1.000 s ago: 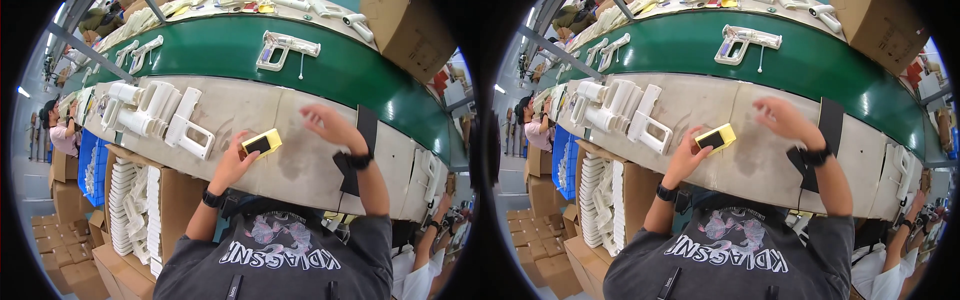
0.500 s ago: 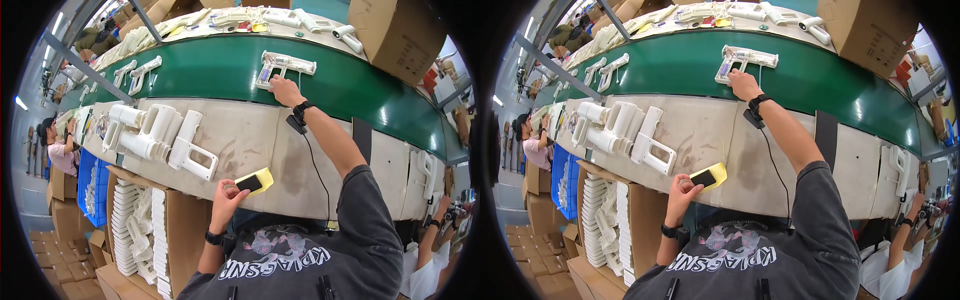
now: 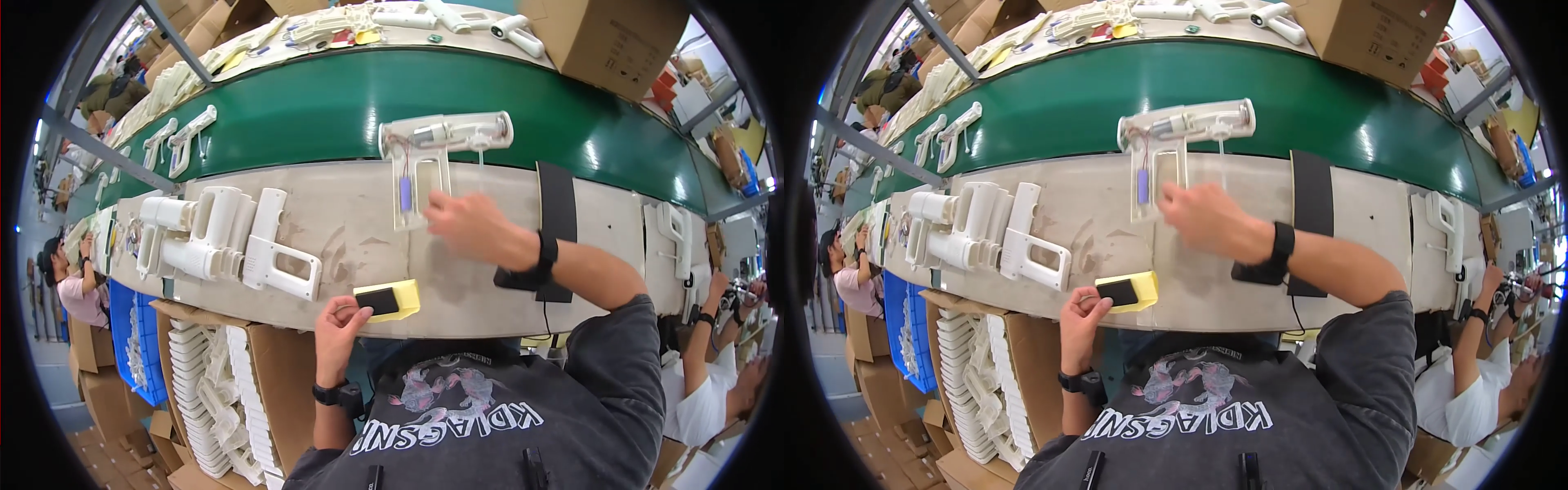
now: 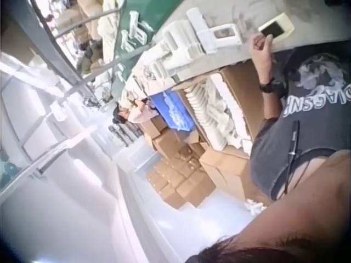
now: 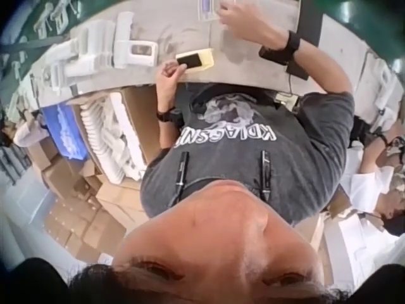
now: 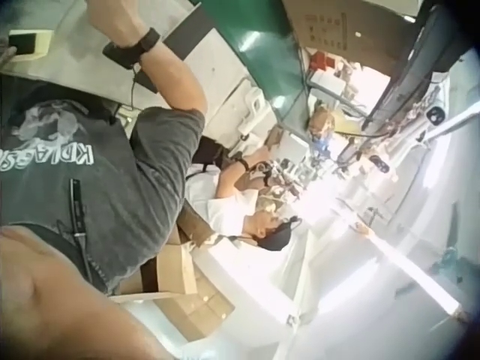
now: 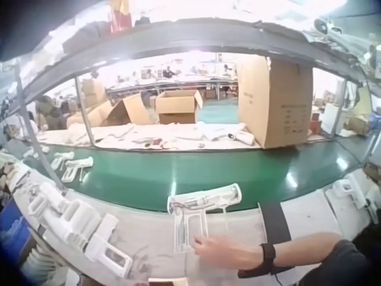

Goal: The person moves a cardboard box, picks up a plastic housing, and places it on the workbench. They peel the backing from a foam pad, press it onto a motor inside the housing, and fit a second plastic housing piece over the first.

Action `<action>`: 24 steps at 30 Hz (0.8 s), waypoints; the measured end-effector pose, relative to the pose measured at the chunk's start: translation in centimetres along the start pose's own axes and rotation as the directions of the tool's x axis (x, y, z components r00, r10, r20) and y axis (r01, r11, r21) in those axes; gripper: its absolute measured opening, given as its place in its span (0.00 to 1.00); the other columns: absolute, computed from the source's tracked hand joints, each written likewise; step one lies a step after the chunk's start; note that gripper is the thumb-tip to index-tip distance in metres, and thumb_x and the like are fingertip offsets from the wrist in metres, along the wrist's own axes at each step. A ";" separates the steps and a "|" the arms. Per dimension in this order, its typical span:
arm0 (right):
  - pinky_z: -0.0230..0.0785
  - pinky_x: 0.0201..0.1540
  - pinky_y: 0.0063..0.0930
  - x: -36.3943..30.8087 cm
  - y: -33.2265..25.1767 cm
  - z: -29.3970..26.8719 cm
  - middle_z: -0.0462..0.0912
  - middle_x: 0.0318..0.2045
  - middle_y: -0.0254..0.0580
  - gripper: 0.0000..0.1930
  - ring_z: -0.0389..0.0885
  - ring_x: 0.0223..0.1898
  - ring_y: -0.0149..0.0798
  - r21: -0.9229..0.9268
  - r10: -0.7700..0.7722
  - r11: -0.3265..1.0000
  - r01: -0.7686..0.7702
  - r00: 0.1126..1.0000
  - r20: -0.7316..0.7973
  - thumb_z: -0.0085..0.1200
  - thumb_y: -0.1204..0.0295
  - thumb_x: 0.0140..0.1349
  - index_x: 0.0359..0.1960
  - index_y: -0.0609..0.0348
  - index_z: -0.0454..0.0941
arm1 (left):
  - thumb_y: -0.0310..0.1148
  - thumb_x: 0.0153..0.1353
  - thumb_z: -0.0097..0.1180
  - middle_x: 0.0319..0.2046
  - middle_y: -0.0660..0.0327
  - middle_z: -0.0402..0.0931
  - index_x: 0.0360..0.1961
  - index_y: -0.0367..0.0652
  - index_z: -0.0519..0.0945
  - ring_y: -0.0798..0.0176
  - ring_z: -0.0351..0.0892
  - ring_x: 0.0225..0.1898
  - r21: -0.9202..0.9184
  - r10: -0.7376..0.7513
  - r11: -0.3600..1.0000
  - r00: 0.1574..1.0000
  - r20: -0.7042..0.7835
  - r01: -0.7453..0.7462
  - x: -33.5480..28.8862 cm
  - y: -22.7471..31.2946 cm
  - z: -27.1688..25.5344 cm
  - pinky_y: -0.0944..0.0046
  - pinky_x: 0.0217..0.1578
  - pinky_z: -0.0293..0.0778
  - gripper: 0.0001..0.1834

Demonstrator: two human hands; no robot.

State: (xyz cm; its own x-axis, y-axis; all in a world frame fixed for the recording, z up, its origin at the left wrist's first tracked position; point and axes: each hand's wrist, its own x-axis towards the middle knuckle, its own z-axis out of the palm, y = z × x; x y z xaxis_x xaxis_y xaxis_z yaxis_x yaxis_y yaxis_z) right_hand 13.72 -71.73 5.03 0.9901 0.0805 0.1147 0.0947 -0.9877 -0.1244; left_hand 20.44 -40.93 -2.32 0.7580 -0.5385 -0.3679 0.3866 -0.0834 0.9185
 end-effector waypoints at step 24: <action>0.76 0.35 0.35 -11.3 -5.0 2.9 0.79 0.48 0.41 0.14 0.82 0.31 0.43 0.482 0.347 0.845 -0.234 0.924 -0.160 0.64 0.72 0.60 0.47 0.62 0.80 | 0.29 0.72 0.56 0.48 0.60 0.80 0.59 0.33 0.74 0.71 0.78 0.48 -0.024 0.131 0.991 0.991 -0.032 -0.131 0.1 1.1 0.4 0.71 0.52 0.72 0.18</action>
State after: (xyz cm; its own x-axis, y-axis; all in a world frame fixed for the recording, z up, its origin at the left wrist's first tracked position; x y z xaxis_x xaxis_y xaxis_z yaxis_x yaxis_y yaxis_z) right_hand 2.35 -67.29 1.55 0.9314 -0.2896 0.2204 -0.1016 -0.7885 -0.6066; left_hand 20.69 -41.40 -1.27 0.8184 -0.5177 -0.2492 0.2959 0.0080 0.9552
